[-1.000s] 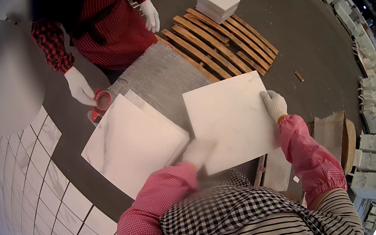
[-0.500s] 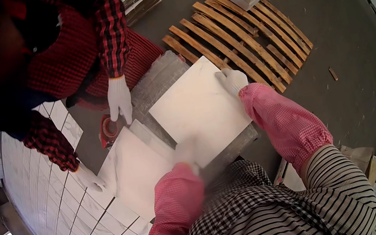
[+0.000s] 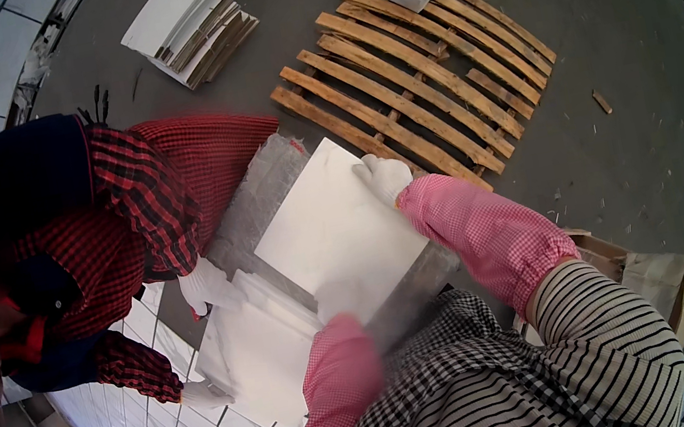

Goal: The person picks up white rectangular boxes and wraps them in clear plastic film. They smooth the film over the boxes and place the wrapped items on a wooden pallet. Another person is visible nearby handling similar boxes.

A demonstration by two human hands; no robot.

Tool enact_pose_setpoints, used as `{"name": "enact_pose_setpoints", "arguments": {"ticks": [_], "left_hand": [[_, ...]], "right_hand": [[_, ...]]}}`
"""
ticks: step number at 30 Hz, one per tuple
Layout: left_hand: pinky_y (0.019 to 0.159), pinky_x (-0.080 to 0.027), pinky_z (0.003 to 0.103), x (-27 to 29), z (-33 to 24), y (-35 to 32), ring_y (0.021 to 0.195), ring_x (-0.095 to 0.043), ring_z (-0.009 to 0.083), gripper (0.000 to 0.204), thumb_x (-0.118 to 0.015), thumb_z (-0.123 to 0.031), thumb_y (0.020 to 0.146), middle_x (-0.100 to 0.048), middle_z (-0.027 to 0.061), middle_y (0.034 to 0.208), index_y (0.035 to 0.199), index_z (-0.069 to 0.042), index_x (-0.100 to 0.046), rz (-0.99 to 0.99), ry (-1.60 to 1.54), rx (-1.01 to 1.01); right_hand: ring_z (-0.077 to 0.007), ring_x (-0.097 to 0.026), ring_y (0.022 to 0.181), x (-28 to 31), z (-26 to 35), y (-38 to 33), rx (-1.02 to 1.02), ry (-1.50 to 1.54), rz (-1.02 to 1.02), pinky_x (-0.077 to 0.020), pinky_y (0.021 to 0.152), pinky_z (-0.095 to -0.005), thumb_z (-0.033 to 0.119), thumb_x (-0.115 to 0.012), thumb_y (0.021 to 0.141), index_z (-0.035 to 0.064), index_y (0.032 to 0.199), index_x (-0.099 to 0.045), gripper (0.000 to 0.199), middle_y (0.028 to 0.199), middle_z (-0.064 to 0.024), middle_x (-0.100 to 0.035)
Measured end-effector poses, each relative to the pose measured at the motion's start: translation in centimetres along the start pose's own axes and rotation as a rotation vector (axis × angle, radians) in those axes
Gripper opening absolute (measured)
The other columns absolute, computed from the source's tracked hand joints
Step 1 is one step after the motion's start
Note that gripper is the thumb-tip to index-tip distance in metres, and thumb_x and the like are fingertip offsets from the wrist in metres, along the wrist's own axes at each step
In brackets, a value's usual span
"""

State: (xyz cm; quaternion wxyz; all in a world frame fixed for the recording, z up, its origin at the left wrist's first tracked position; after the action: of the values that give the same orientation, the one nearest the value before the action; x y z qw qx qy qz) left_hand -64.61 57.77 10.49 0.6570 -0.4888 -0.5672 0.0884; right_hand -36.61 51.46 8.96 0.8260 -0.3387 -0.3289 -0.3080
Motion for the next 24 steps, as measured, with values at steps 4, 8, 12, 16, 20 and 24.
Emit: {"name": "enact_pose_setpoints", "arguments": {"ticks": [4, 8, 12, 16, 20, 24], "left_hand": [[0.103, -0.052, 0.047, 1.9, -3.0, -2.0, 0.113, -0.068, 0.0420, 0.057, -0.056, -0.050, 0.089, -0.071, 0.0272, 0.117, 0.109, -0.002, -0.077, -0.002, 0.128, -0.011], [0.102, -0.052, 0.048, -1.5, -0.6, 0.5, 0.111, -0.069, 0.0423, 0.060, -0.056, -0.054, 0.086, -0.072, 0.0279, 0.114, 0.109, -0.003, -0.078, -0.066, 0.133, -0.057], [0.101, -0.051, 0.049, -1.0, -1.6, -0.5, 0.111, -0.069, 0.0424, 0.061, -0.053, -0.056, 0.088, -0.072, 0.0270, 0.113, 0.108, -0.004, -0.078, -0.087, 0.139, -0.092], [0.101, -0.050, 0.050, -2.8, -2.2, 0.8, 0.113, -0.067, 0.0430, 0.062, -0.050, -0.056, 0.091, -0.071, 0.0287, 0.112, 0.107, -0.003, -0.078, 0.005, 0.251, -0.203], [0.098, -0.051, 0.051, -4.4, -0.5, 3.4, 0.111, -0.068, 0.0429, 0.064, -0.049, -0.057, 0.091, -0.071, 0.0294, 0.110, 0.107, -0.002, -0.077, -0.042, 0.403, -0.355], [0.094, -0.053, 0.053, -2.3, -1.9, -3.3, 0.105, -0.069, 0.0470, 0.060, -0.055, -0.051, 0.089, -0.070, 0.0329, 0.106, 0.104, 0.003, -0.075, -0.125, 0.230, -0.140]], "right_hand": [[-0.0406, -0.071, 0.096, 0.2, -0.5, -0.4, 0.012, -0.008, -0.034, -0.0544, 0.088, -0.0491, 0.043, -0.044, 0.106, 0.0040, 0.114, -0.059, 0.042, 0.100, -0.0227, -0.074], [-0.0404, -0.073, 0.088, -0.9, -1.0, 0.1, 0.053, -0.009, -0.107, -0.0559, 0.079, -0.0517, 0.044, -0.046, 0.105, 0.0048, 0.110, -0.059, 0.042, 0.094, -0.0218, -0.074], [-0.0337, -0.072, 0.091, -2.0, -1.7, 0.3, 0.057, 0.010, -0.089, -0.0546, 0.083, -0.0496, 0.041, -0.046, 0.104, 0.0050, 0.117, -0.059, 0.041, 0.101, -0.0163, -0.073], [-0.0331, -0.067, 0.108, 2.5, 0.6, -2.7, 0.018, -0.159, -0.157, -0.0517, 0.090, -0.0472, 0.040, -0.058, 0.095, 0.0067, 0.127, -0.057, 0.046, 0.113, -0.0157, -0.071], [-0.0324, -0.062, 0.116, 7.7, 2.1, -9.7, 0.051, -0.040, -0.372, -0.0478, 0.098, -0.0493, 0.035, -0.066, 0.090, 0.0073, 0.137, -0.055, 0.056, 0.119, -0.0154, -0.068], [-0.0391, -0.067, 0.105, 11.2, -3.9, -20.1, -0.062, 0.066, -0.307, -0.0521, 0.092, -0.0501, 0.032, -0.063, 0.093, 0.0079, 0.123, -0.065, 0.039, 0.109, -0.0189, -0.071]]}}
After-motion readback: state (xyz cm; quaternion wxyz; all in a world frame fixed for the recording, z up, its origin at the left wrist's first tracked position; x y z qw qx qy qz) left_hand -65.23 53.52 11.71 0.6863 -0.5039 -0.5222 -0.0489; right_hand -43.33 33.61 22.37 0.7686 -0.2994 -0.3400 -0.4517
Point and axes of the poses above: each hand's wrist, its own y-axis towards the middle knuckle, its own x-axis out of the back of the hand, z = x × y, the point moved 10 cm from there along y, towards the middle knuckle
